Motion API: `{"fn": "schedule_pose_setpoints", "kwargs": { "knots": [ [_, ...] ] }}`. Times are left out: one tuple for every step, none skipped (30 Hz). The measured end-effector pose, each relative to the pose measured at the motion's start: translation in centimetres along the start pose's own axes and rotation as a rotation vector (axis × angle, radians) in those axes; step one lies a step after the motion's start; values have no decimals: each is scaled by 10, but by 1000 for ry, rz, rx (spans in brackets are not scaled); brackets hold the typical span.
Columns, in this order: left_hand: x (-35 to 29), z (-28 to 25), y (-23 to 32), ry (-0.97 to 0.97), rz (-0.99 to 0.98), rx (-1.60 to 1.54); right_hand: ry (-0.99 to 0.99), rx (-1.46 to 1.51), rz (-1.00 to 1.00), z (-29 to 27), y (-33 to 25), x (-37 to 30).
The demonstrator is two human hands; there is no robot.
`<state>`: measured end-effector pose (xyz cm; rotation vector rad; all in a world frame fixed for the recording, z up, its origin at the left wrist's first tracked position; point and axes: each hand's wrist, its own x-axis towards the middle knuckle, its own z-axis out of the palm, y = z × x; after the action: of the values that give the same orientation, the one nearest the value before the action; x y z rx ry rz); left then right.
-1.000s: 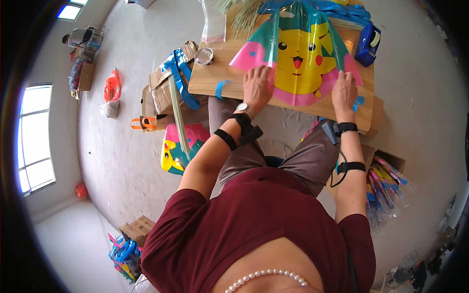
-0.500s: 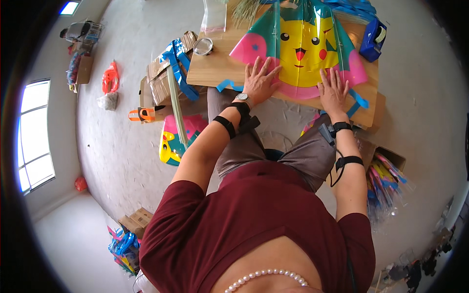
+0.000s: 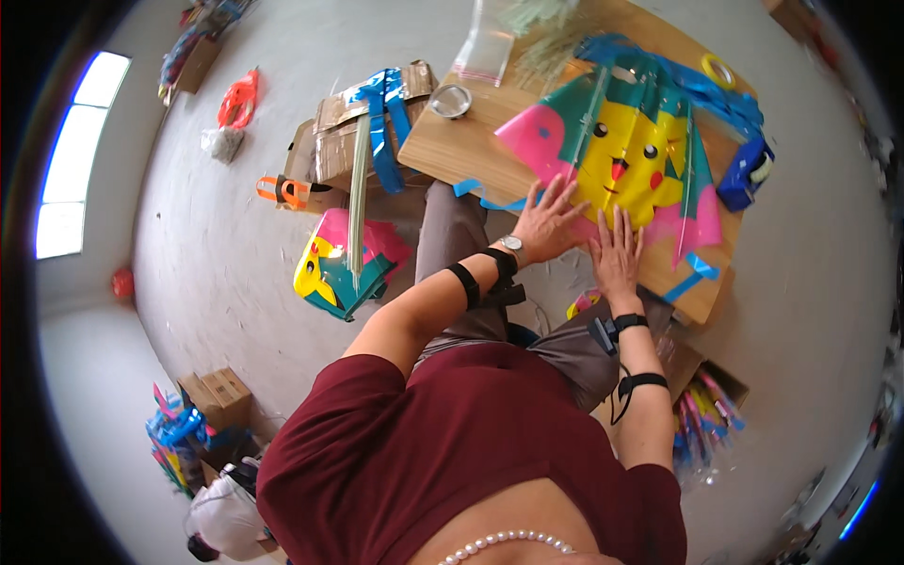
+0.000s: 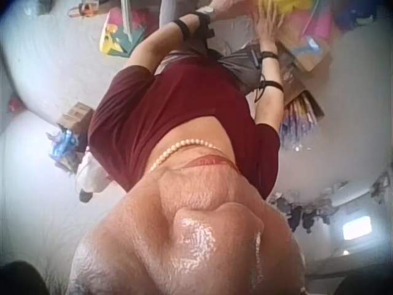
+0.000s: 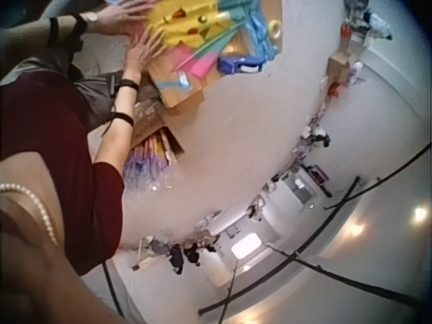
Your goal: Assembling a cartoon-themed kite by attaching support sticks and securing them with tape.
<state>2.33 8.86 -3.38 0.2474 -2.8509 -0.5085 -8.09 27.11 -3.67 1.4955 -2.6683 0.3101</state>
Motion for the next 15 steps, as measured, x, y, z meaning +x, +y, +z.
{"fn": "schedule_pose_setpoints", "kwargs": {
  "knots": [
    [-3, 0, 2, 17, 8, -7, -25, -22, 15, -1, -1, -1],
    [-5, 1, 2, 34, -17, -5, -50, -44, 30, -2, -2, -1],
    [-4, 0, 2, 12, -19, -26, -82, -83, 29, -5, -6, 0],
    [-3, -1, 2, -10, -19, -49, -83, -89, -1, -5, -8, 3],
    [-3, -3, 0, -32, -13, -69, -75, -65, 29, -5, -11, 6],
    [-2, -4, -4, -15, -44, -67, -69, -38, 56, -5, -15, 9],
    [0, -5, -7, -39, -35, -143, -53, -43, 37, -2, -15, 12],
    [0, -7, -12, -62, -26, -220, -60, -43, 6, 2, -18, 14],
    [5, -18, -16, -10, -10, -202, -21, -95, 35, 13, -15, 11],
    [6, -24, -28, -1, -33, -201, 19, -140, 56, 18, -17, 11],
    [8, -31, -42, 97, -72, -220, 30, -151, 70, 21, -17, 10],
    [9, -38, -57, 194, -110, -237, 23, -150, 49, 21, -20, 11],
    [10, -48, -71, 291, -165, -160, 26, -138, 64, 17, -21, 11],
    [11, -60, -90, 328, -193, -109, 29, -128, 81, 13, -22, 11],
    [12, -71, -107, 422, -256, -48, 26, -132, 75, 11, -23, 12]
  ]
}}
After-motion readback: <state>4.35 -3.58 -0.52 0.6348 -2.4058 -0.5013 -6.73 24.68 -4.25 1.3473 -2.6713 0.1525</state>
